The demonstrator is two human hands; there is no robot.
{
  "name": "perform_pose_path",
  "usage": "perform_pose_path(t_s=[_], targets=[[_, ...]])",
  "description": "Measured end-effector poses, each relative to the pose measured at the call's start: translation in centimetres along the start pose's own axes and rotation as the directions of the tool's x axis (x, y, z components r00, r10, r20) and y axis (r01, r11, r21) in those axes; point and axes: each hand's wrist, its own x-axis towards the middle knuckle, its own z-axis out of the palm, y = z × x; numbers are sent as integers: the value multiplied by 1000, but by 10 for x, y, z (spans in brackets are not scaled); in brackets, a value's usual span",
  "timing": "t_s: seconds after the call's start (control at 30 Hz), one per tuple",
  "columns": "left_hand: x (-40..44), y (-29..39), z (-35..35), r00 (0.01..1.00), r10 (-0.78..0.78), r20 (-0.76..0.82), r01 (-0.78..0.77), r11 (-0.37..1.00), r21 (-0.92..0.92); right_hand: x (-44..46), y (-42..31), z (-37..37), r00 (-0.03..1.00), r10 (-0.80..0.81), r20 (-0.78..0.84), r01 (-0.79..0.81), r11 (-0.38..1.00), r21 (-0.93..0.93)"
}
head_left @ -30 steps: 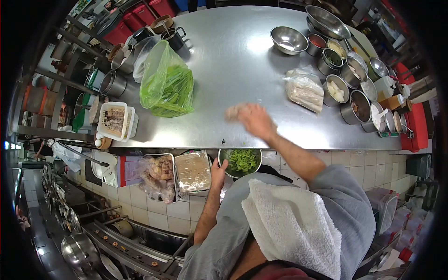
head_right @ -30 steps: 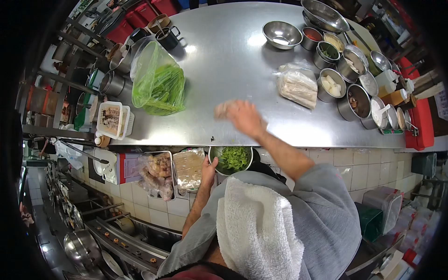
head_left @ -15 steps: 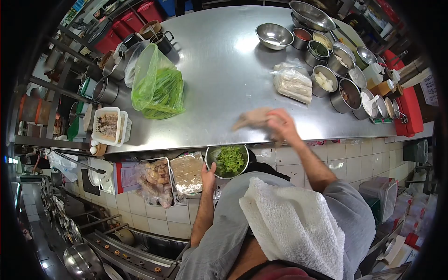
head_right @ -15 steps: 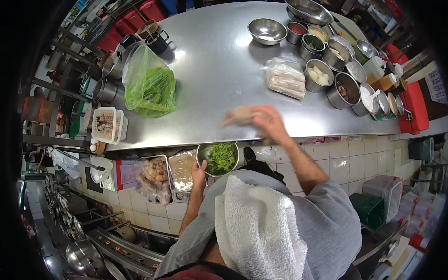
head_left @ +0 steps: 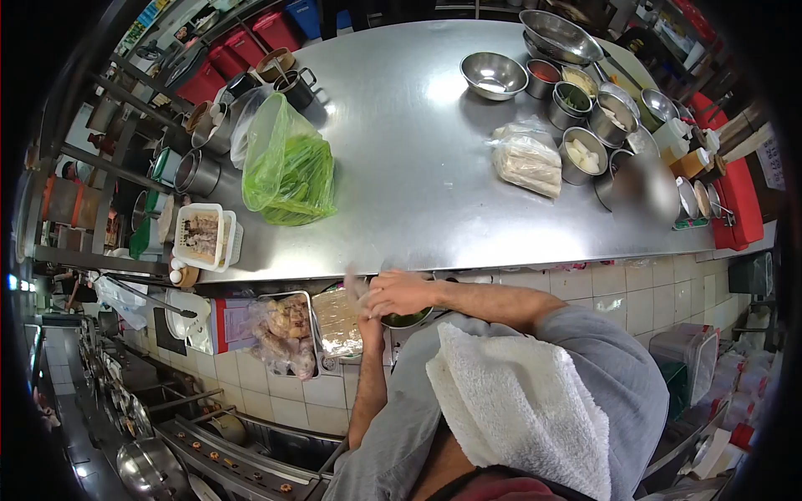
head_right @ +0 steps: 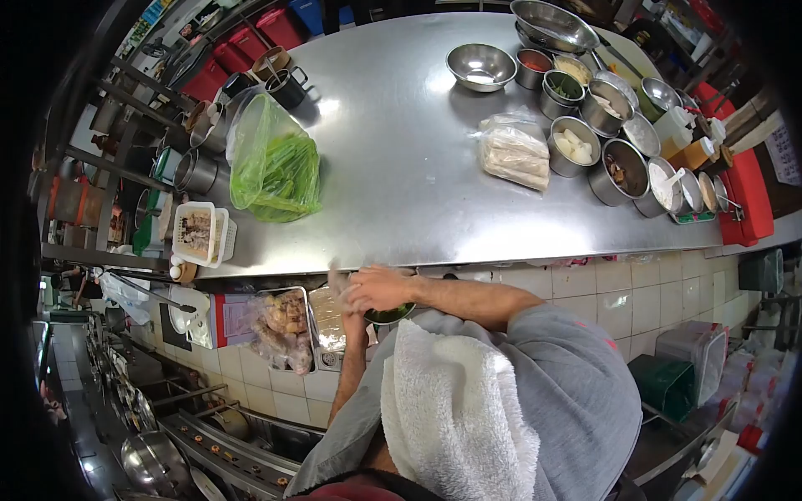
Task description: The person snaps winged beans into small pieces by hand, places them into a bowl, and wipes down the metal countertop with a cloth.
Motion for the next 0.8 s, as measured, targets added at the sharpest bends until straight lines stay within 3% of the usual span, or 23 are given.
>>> perform_pose_path(t_s=[0.03,0.1,0.13,0.2,0.33,0.4,0.43,0.47,0.53,0.6,0.67,0.73,0.8], targets=[[-5,7,0,1000,1,-8,-1,1000,1,4,-1,-3,1000,-6,3,6,1000,4],[-15,13,-5,953,-92,-287,87,996,-30,12,0,-14,995,-10,-98,27,984,178],[-15,7,-26,965,-132,-228,127,991,-36,12,0,-27,987,34,-159,-3,982,187],[-29,2,-59,950,-117,-289,116,993,-21,4,7,-71,930,-28,-366,81,988,131],[-58,42,-83,903,-11,-429,8,1000,-9,-25,42,-176,752,206,-626,-201,976,79],[-62,73,-81,891,40,-452,-45,999,2,-40,64,-228,701,264,-663,-428,899,-94],[-59,91,-72,893,41,-449,-43,999,6,-46,69,-236,697,267,-665,-431,898,-90],[-54,108,-62,894,101,-436,-101,995,23,-50,74,-243,686,94,-722,-566,692,-448],[-39,137,-35,891,164,-424,-161,986,43,-56,83,-243,706,-87,-702,-641,342,-687],[-18,156,-1,911,160,-381,-158,987,35,-68,92,-220,885,170,-433,-441,605,-663],[17,150,22,926,186,-328,-190,982,22,-63,84,-210,870,457,-184,-485,727,-486],[51,139,49,948,135,-288,-149,989,-27,-63,98,-200,878,459,-137,-472,781,-409],[75,139,82,948,91,-304,-86,996,28,-59,121,-190,908,395,-139,-412,780,-472]])
